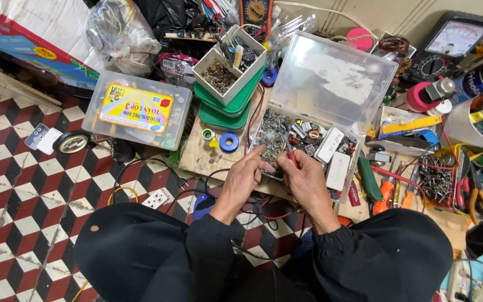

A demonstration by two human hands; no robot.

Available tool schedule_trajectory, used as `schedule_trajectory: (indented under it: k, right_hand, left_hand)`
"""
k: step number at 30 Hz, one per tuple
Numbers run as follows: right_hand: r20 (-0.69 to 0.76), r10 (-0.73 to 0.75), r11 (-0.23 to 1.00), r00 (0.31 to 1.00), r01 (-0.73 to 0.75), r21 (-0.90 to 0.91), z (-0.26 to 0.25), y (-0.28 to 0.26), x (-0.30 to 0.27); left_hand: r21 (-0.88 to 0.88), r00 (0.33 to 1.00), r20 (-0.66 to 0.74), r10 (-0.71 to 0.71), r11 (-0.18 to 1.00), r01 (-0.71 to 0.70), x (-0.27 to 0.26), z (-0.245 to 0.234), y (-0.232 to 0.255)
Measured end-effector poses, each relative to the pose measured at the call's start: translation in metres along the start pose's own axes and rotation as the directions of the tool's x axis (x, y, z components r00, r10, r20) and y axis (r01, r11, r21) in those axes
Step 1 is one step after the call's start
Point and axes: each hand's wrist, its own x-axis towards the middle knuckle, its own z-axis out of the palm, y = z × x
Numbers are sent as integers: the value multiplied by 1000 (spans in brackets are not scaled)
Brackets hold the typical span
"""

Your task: The person sits on the floor and works on small electronic components, using a multimeter to test circuit boards and wires. They handle various tools and parts from a cluttered workspace, including a plastic box of components, and connect wires to a circuit board for testing.

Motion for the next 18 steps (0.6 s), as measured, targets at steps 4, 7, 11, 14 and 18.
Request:
schedule_trajectory:
  k: [4, 7, 11, 14, 18]
  right_hand:
    - [11, -21, 993, 1000, 22, -118, -5, -3, -3]
    - [39, -31, 983, 999, 38, -182, -5, -7, -6]
    - [68, -32, 956, 997, 50, -288, -6, -13, -8]
    - [97, -44, 934, 994, 75, -351, -7, -16, -9]
    - [132, -68, 910, 989, 116, -399, -7, -17, -11]
  left_hand:
    - [-45, 999, 12, 35, 998, -34, 0, 1, -7]
    - [-98, 999, -21, 35, 994, -37, 2, 1, -17]
    - [-85, 994, -106, 33, 996, -42, -1, -4, -20]
    - [-104, 993, -113, 38, 993, -50, -3, -3, -18]
    - [-87, 993, -110, 33, 995, -43, -4, -4, -17]
